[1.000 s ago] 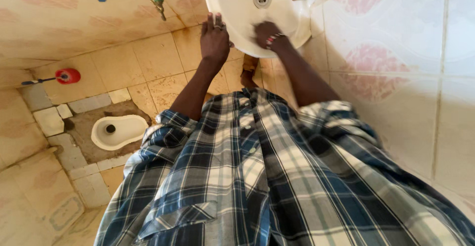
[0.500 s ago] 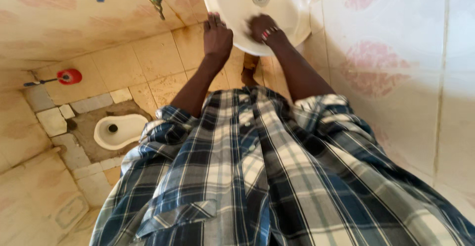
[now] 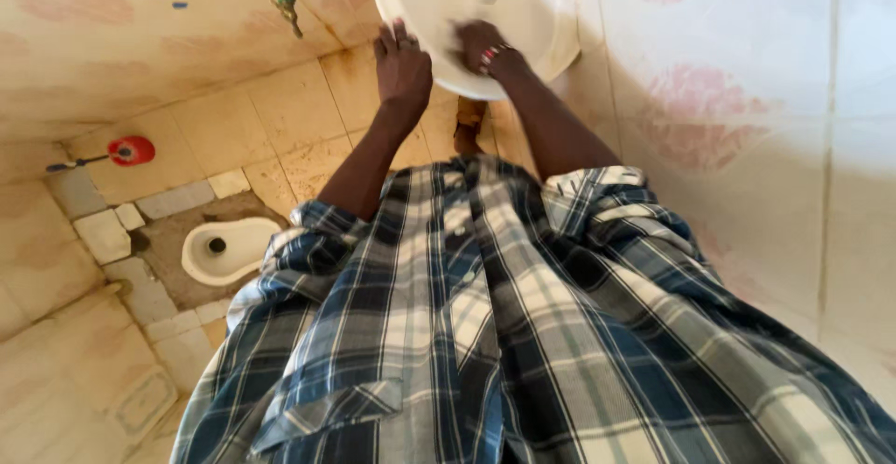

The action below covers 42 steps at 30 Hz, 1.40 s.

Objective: The person wipes the interior and rim of a white sink using a white cloth, moving the cloth in circular and side-to-side motions across the surface.

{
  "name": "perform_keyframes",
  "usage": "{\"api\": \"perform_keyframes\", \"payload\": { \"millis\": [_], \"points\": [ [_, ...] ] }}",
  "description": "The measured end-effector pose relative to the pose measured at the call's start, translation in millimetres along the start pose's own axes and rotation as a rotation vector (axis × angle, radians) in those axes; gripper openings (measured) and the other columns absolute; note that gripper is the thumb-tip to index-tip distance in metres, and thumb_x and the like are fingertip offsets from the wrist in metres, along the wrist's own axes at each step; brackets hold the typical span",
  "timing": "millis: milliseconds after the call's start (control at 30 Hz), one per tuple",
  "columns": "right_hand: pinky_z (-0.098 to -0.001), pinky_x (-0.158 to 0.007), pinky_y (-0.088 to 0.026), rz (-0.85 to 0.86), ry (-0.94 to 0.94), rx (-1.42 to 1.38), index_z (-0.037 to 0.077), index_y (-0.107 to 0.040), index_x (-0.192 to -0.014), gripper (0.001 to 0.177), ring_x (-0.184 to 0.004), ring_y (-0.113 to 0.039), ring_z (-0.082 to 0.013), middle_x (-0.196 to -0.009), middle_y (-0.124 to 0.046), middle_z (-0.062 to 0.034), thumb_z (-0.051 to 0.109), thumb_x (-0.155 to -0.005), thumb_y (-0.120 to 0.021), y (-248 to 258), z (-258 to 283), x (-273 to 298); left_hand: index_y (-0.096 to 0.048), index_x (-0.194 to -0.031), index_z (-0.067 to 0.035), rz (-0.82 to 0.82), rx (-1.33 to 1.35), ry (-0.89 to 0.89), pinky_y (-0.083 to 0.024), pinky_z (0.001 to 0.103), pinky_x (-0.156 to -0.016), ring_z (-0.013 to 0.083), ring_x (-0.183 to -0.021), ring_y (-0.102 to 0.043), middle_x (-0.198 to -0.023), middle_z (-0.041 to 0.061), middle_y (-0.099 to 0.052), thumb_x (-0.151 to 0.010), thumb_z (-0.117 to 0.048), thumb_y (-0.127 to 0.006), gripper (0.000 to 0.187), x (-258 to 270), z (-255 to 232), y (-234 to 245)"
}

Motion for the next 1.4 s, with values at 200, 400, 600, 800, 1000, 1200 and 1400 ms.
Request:
{"api": "perform_keyframes", "payload": {
  "millis": [200,400,600,800,1000,1200,1400],
  "points": [
    [-0.0506,-0.085,-0.058,0.084,0.062,-0.01,0.001,-0.074,-0.096,0.021,-0.094,-0.072,-0.0411,-0.097,-0.074,-0.0262,0.017,-0.083,-0.07,34,41,19,-0.068,-0.127,0.006,-0.11,0.018,-0.005,-0.027,0.058,-0.12,0.0485,-0.149,-0.028,-0.158,0.03,-0.04,-0.096,-0.015,-0.064,0.037,-4,6,-22],
    [-0.0493,-0.076,-0.061,0.138,-0.113,0.169,0.002,-0.077,-0.086,0.014,-0.087,-0.075,-0.0395,-0.092,-0.074,-0.0263,0.012,-0.08,-0.068,14,-18,17,-0.055,-0.139,0.011,0.026,0.064,0.001,-0.027,0.055,-0.119,0.047,-0.15,-0.024,-0.159,0.029,-0.036,-0.085,-0.029,-0.077,0.07,-4,5,-8],
    [-0.0464,-0.072,-0.057,-0.475,0.147,-0.59,0.002,-0.078,-0.101,0.021,-0.076,-0.072,-0.0388,-0.086,-0.074,-0.0235,0.009,-0.082,-0.072,30,42,-7,-0.052,-0.145,0.004,-0.016,0.091,-0.031,-0.027,0.055,-0.119,0.0473,-0.151,-0.023,-0.161,0.03,-0.034,-0.084,-0.029,-0.08,0.075,9,5,-7],
    [-0.0496,-0.067,-0.055,0.066,0.18,0.107,0.011,-0.074,-0.121,0.044,-0.069,-0.072,-0.0346,-0.08,-0.073,-0.0213,0.004,-0.079,-0.065,-16,-41,22,-0.048,-0.146,0.009,-0.01,0.139,-0.031,-0.025,0.055,-0.12,0.0474,-0.152,-0.018,-0.163,0.029,-0.028,-0.086,-0.036,-0.08,0.082,13,9,-15],
    [-0.05,-0.082,-0.055,-0.278,0.077,-0.223,0.004,-0.072,-0.115,0.032,-0.091,-0.07,-0.0385,-0.1,-0.073,-0.0212,0.017,-0.086,-0.076,-21,12,9,-0.048,-0.146,0.01,-0.037,0.141,-0.037,-0.023,0.054,-0.121,0.0468,-0.153,-0.017,-0.163,0.03,-0.029,-0.085,-0.036,-0.083,0.084,13,11,-21],
    [-0.0468,-0.088,-0.056,0.02,0.091,-0.358,0.007,-0.073,-0.121,0.034,-0.096,-0.071,-0.037,-0.109,-0.073,-0.0222,0.006,-0.088,-0.061,-8,2,27,-0.048,-0.146,0.007,0.026,0.162,-0.008,-0.024,0.053,-0.121,0.0451,-0.153,-0.018,-0.164,0.028,-0.028,-0.083,-0.039,-0.083,0.086,11,11,-8],
    [-0.0488,-0.09,-0.055,0.219,0.038,-0.038,0.004,-0.064,-0.131,0.059,-0.103,-0.067,-0.0401,-0.114,-0.069,-0.0261,-0.003,-0.073,-0.064,1,-3,35,-0.048,-0.146,0.008,0.015,0.159,-0.001,-0.025,0.052,-0.122,0.046,-0.153,-0.02,-0.164,0.027,-0.027,-0.084,-0.038,-0.083,0.085,10,8,-5]
  ]
}}
Point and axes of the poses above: each hand's wrist, its own x-axis away from the middle knuckle, its own y-axis out of the back of the hand, z = x × y, the point moved 6 cm from there along -x, towards the middle knuckle
